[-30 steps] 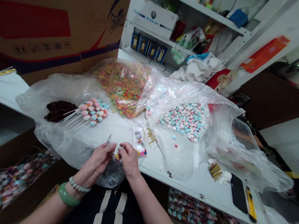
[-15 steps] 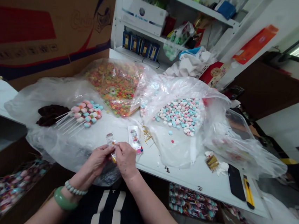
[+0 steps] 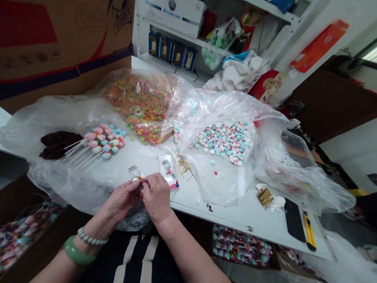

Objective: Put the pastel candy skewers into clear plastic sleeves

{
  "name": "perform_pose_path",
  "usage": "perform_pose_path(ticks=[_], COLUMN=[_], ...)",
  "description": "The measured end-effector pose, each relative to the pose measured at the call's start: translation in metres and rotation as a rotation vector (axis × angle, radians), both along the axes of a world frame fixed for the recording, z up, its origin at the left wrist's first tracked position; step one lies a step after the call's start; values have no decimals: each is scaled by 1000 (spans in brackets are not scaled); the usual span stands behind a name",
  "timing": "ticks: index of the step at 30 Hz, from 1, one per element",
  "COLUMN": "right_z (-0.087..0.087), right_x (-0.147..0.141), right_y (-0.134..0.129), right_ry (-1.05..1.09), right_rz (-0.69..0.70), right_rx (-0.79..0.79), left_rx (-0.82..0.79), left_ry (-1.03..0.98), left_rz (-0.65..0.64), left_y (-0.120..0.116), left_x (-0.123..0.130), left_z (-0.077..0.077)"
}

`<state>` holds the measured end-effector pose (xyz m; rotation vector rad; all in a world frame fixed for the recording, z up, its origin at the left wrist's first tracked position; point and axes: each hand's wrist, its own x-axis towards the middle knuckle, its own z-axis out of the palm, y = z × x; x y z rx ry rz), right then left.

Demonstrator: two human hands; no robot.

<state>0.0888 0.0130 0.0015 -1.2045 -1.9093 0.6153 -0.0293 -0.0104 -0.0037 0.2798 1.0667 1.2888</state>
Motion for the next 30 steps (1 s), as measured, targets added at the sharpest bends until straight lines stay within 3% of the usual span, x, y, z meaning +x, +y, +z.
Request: perform_pose_path(ticks=[5,10,13,17,19,21,25,30], right_z=[-14,-28,-30,-20,-14,-8,-4,-1], right_x=[-3,-11,-8,5,8,8,2,-1], right_y=[1,5,17,31,29,22,9,6], right_ry=[-256,-280,-117,347,546,626,656,516], right_rz=[-55,-32,-63,-176,-114,-37,-63,-51], right_rx=[127,97,-92,-558,-766,-860,-800,-701], left_rx=[-7,25,-28,-28,-24,-21,-14,14], left_ry=[280,380,336,279,249,188,46,101], left_rz=[-1,118,132,209,234,220,172,163], left_y=[-2,-4,-5,-3,0,1,2,1], left_x=[2,2,2,-5,-9,-10,-11,-10], left_z=[-8,-12,-11,-9,-9,-8,-4,0])
